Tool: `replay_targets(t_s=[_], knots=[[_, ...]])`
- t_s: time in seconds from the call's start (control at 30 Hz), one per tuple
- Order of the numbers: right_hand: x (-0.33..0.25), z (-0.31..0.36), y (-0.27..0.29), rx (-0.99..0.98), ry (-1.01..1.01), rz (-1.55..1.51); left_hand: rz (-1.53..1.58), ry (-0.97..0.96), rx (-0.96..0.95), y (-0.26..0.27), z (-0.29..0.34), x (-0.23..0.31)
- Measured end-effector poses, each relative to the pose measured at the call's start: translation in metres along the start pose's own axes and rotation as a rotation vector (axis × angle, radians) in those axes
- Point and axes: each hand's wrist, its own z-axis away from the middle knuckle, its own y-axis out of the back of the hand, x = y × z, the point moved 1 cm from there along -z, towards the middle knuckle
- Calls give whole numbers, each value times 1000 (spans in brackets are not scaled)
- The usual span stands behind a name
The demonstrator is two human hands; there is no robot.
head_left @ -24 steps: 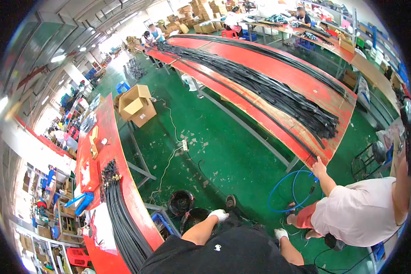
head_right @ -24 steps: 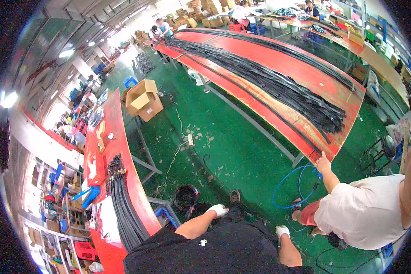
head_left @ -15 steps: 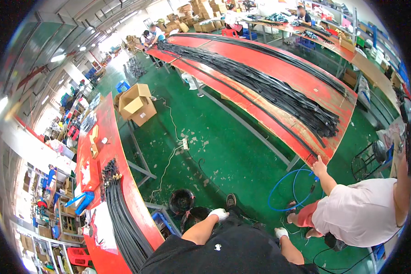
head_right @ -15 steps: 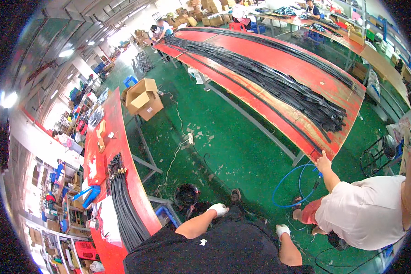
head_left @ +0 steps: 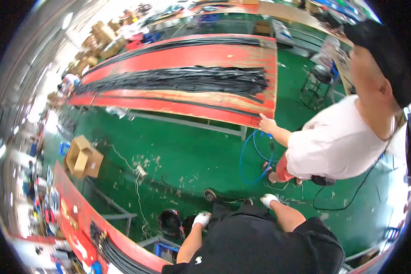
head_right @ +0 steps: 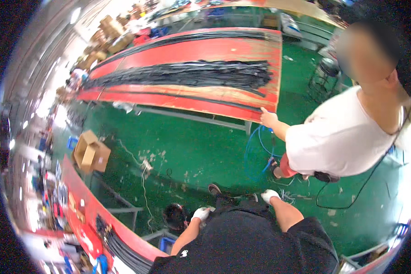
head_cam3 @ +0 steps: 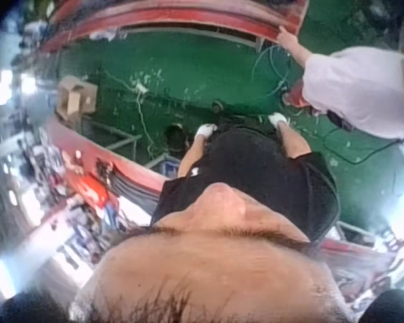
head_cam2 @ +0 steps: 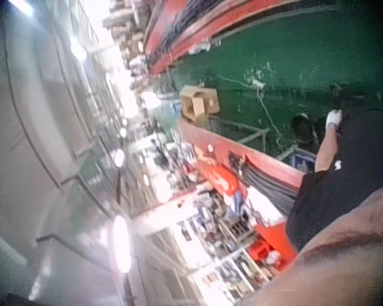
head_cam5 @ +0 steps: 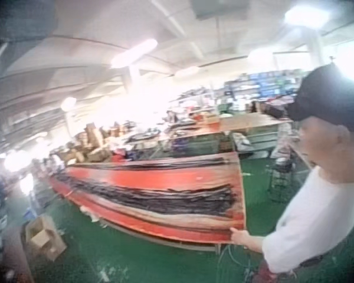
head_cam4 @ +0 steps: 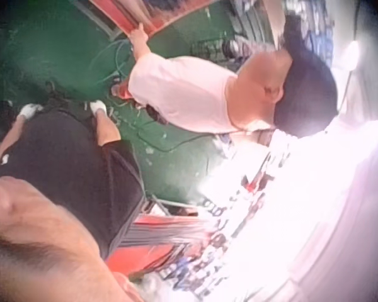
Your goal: Organize and prepare long rubber strips on a work table for processing.
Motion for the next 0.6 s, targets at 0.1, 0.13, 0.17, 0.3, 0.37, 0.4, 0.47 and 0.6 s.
replay_targets(t_s=[0.1, 0.13, 0.17, 0.3, 0.37, 0.4, 0.47, 0.6], knots=[[-3, 5, 1, 0, -28, -18, -27, -21, -8, -1, 1, -2], [-4, 9, 2, -3, -32, -16, -34, 2, -21, 1, -1, -2], [-6, 14, 2, 0, -36, -17, -36, 27, -33, 4, -4, -4], [-12, 24, 6, 38, 19, -77, -20, -13, -34, 23, 13, 18], [-5, 17, -3, 34, 40, 15, -19, -20, -71, 25, 3, 6], [7, 6, -11, 40, 74, -10, -42, -46, -31, 29, 5, 12], [19, -7, -19, 6, 27, -91, -64, -36, -72, 47, 12, 38], [-3, -5, -12, -72, -8, -116, -21, -25, -1, 39, -1, 17]])
